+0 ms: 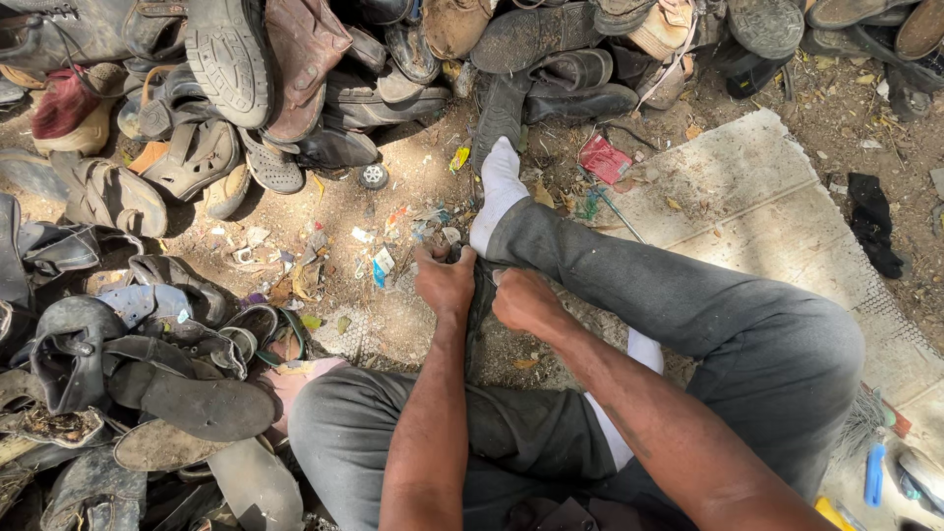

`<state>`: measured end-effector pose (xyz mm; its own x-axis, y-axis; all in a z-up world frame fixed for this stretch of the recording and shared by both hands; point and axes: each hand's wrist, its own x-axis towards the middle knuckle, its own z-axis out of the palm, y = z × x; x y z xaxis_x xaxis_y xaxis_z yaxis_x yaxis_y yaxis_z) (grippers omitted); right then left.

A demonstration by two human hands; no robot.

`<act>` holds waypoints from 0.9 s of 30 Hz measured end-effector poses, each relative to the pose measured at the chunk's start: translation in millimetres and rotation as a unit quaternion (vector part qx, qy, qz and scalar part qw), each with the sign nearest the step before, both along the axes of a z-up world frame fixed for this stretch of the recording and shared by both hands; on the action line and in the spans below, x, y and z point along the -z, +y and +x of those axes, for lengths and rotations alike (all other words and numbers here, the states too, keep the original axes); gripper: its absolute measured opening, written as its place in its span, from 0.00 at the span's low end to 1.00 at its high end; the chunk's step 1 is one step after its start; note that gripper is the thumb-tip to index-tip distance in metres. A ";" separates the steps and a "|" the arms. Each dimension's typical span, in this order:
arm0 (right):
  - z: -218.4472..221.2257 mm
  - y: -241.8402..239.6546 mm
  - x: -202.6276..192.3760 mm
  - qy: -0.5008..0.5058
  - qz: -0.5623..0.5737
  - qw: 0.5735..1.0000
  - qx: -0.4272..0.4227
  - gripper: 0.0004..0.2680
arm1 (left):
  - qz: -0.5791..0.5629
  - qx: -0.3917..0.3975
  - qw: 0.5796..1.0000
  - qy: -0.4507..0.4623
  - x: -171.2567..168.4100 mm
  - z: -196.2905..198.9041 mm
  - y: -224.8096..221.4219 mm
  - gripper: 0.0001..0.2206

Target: The person uses a small tool to scrape and trim the edges and sole of a black shoe while sitting on the ground surrounded by a large pile of old footwear.

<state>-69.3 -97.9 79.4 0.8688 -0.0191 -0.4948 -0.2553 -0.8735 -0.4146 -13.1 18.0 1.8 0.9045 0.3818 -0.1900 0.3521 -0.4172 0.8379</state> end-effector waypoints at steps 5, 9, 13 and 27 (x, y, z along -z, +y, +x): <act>-48.3 8.7 -14.3 -0.043 0.022 0.999 0.002 0.19 | -0.005 0.010 1.000 -0.004 -9.0 -4.7 4.0 0.21; -37.7 -2.8 3.1 -0.030 0.012 0.999 0.004 0.21 | 0.034 -0.009 0.999 -0.018 -8.4 -1.0 -5.6 0.22; -24.9 2.4 20.4 -0.036 -0.006 0.999 0.034 0.19 | -0.003 0.001 1.000 -0.016 -1.1 -4.4 -3.2 0.22; -108.8 -3.4 52.5 -0.017 0.092 0.995 0.039 0.14 | -0.007 -0.002 1.000 0.005 -2.2 -4.2 2.3 0.22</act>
<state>-178.1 -101.4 26.9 0.8847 0.0008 -0.4662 -0.3026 -0.7598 -0.5755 -17.3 20.2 4.0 0.9009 0.3834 -0.2036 0.3619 -0.4044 0.8399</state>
